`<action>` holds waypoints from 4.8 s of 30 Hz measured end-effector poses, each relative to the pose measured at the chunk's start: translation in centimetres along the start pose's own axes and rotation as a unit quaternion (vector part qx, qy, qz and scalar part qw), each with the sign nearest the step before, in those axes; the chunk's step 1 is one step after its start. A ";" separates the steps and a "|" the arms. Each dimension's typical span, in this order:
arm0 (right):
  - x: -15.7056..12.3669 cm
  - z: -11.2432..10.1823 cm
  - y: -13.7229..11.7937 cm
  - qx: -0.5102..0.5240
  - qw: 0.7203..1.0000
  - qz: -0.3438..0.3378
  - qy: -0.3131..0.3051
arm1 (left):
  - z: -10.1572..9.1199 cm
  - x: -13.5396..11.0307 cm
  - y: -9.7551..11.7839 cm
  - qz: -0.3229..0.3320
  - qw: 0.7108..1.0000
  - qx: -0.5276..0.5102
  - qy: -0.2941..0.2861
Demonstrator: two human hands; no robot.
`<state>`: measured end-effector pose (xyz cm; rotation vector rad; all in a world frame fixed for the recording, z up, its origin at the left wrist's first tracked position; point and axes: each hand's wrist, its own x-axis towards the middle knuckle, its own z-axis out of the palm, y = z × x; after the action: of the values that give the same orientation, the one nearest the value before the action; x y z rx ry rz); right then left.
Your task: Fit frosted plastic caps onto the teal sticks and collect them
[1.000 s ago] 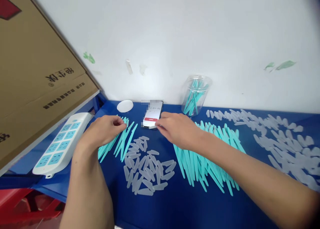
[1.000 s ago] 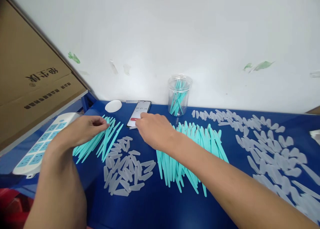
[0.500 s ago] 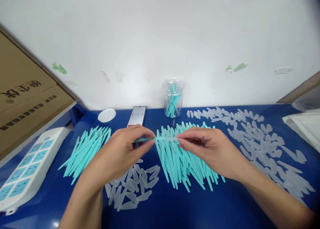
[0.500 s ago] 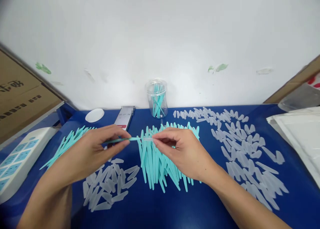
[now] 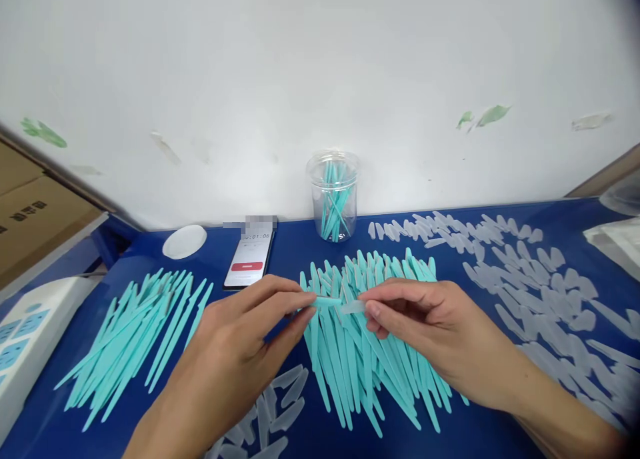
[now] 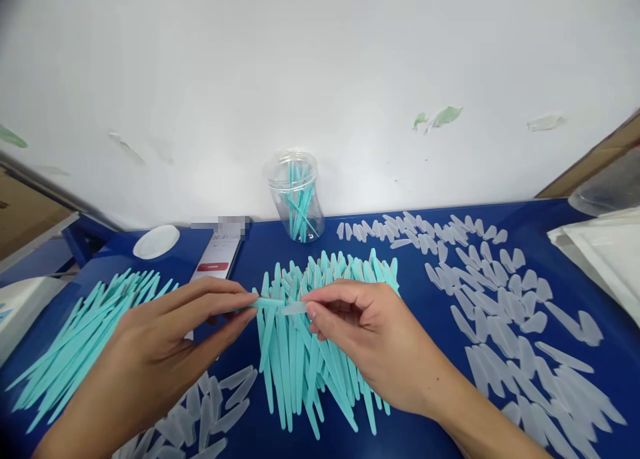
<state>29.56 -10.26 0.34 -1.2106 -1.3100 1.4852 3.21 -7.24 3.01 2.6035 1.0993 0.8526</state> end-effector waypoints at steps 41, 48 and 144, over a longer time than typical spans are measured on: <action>0.2 -0.4 0.6 0.076 0.996 0.039 0.019 | 1.8 0.3 0.9 -0.086 0.992 -0.080 -0.035; 0.3 -0.9 0.7 0.089 0.994 0.059 0.007 | 0.8 0.3 0.7 -0.085 0.991 -0.077 -0.064; 0.1 1.9 0.7 -0.121 0.992 0.011 -0.018 | 0.8 0.6 3.5 -0.195 0.954 -0.155 -0.164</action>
<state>27.70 -10.71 -0.34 -1.3591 -1.5397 1.3992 6.09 -9.23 3.96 2.0739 1.2080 0.4412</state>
